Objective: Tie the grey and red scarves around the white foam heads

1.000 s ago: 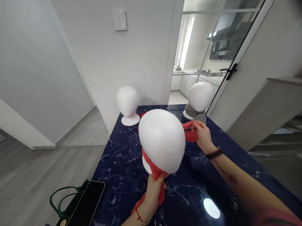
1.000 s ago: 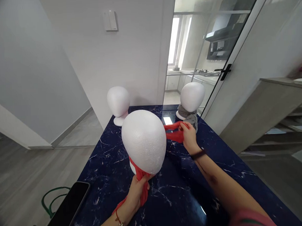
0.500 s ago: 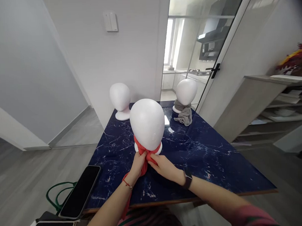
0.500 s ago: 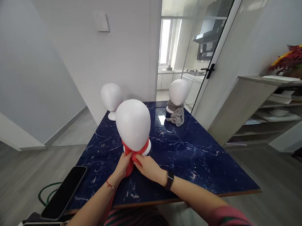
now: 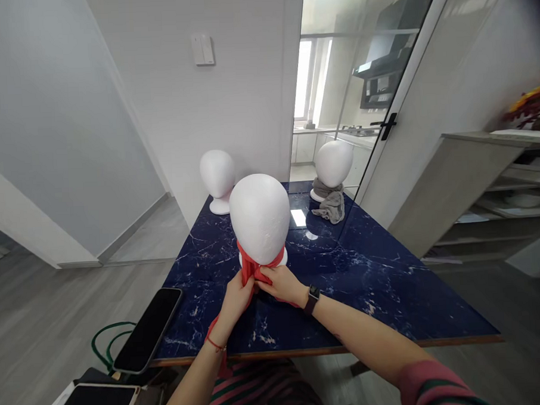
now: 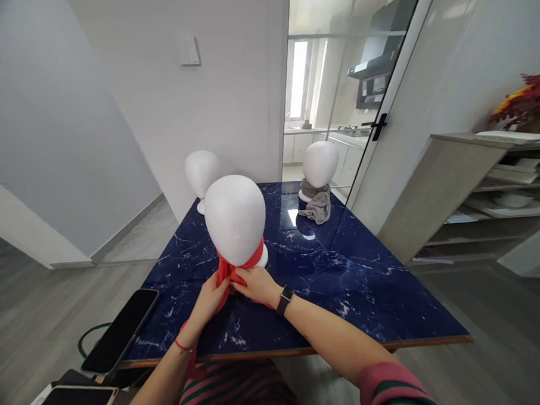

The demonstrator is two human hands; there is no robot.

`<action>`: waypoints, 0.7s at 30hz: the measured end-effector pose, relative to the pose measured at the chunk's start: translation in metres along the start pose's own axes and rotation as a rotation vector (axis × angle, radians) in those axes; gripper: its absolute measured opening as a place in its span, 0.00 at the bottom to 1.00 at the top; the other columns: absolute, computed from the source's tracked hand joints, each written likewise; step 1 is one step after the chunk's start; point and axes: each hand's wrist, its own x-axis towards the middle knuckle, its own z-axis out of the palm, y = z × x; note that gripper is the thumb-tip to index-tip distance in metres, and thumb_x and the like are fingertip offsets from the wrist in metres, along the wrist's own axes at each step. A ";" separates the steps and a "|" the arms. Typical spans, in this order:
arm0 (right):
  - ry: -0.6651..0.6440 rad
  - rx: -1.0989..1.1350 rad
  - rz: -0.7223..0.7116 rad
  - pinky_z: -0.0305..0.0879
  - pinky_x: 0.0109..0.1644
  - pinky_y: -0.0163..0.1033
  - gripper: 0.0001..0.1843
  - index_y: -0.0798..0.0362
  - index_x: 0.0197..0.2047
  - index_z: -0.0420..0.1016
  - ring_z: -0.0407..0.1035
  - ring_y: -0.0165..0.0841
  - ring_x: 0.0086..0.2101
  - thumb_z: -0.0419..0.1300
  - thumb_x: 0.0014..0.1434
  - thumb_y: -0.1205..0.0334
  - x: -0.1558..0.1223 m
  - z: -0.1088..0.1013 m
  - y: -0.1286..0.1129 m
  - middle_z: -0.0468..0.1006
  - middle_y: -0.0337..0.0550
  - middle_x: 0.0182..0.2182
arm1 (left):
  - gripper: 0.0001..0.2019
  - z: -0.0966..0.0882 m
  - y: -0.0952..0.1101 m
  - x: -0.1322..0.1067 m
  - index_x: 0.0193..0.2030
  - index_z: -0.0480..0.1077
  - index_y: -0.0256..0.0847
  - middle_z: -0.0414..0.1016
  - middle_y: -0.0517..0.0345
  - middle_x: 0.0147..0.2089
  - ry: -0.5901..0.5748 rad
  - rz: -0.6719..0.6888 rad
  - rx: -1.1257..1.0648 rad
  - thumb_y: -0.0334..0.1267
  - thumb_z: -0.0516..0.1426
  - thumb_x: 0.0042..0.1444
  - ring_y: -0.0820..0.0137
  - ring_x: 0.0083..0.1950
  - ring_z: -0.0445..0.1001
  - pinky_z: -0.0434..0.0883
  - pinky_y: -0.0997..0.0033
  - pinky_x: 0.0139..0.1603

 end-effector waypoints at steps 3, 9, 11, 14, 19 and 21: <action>0.014 0.043 0.047 0.52 0.29 0.33 0.13 0.54 0.33 0.67 0.63 0.29 0.24 0.52 0.61 0.52 0.002 -0.002 -0.001 0.71 0.41 0.24 | 0.07 -0.025 0.010 -0.022 0.23 0.71 0.39 0.73 0.58 0.20 -0.072 0.037 0.321 0.40 0.60 0.45 0.68 0.23 0.70 0.62 0.72 0.29; -0.007 0.447 0.160 0.54 0.30 0.33 0.20 0.54 0.26 0.63 0.59 0.27 0.24 0.50 0.61 0.47 0.002 -0.014 -0.013 0.67 0.37 0.21 | 0.16 -0.037 0.024 -0.067 0.33 0.75 0.35 0.79 0.49 0.32 -0.273 -0.114 0.025 0.48 0.59 0.49 0.65 0.31 0.75 0.68 0.70 0.34; -0.072 0.620 0.167 0.53 0.28 0.32 0.22 0.55 0.25 0.62 0.57 0.25 0.23 0.50 0.61 0.45 0.001 -0.021 -0.016 0.65 0.35 0.21 | 0.17 -0.030 0.020 -0.072 0.39 0.75 0.35 0.79 0.48 0.39 -0.155 -0.129 -0.181 0.48 0.59 0.50 0.64 0.39 0.76 0.69 0.70 0.40; -0.166 0.738 0.155 0.47 0.25 0.31 0.24 0.55 0.23 0.59 0.49 0.23 0.22 0.52 0.58 0.43 0.000 -0.027 -0.016 0.56 0.32 0.19 | 0.15 -0.020 0.012 -0.071 0.43 0.74 0.36 0.79 0.50 0.42 -0.007 -0.188 -0.462 0.43 0.60 0.51 0.64 0.44 0.76 0.69 0.70 0.47; -0.262 0.747 0.132 0.44 0.24 0.32 0.25 0.54 0.19 0.56 0.45 0.23 0.22 0.52 0.57 0.43 -0.001 -0.020 -0.005 0.52 0.32 0.18 | 0.14 -0.009 0.013 -0.064 0.42 0.74 0.34 0.79 0.49 0.38 -0.097 -0.397 -0.733 0.40 0.54 0.55 0.63 0.40 0.77 0.72 0.64 0.46; -0.254 0.741 0.133 0.45 0.24 0.32 0.25 0.54 0.19 0.57 0.46 0.24 0.21 0.51 0.58 0.44 -0.001 -0.014 -0.002 0.54 0.32 0.18 | 0.13 -0.006 0.017 -0.061 0.41 0.74 0.34 0.79 0.49 0.39 -0.164 -0.414 -0.774 0.39 0.53 0.56 0.63 0.42 0.77 0.72 0.64 0.47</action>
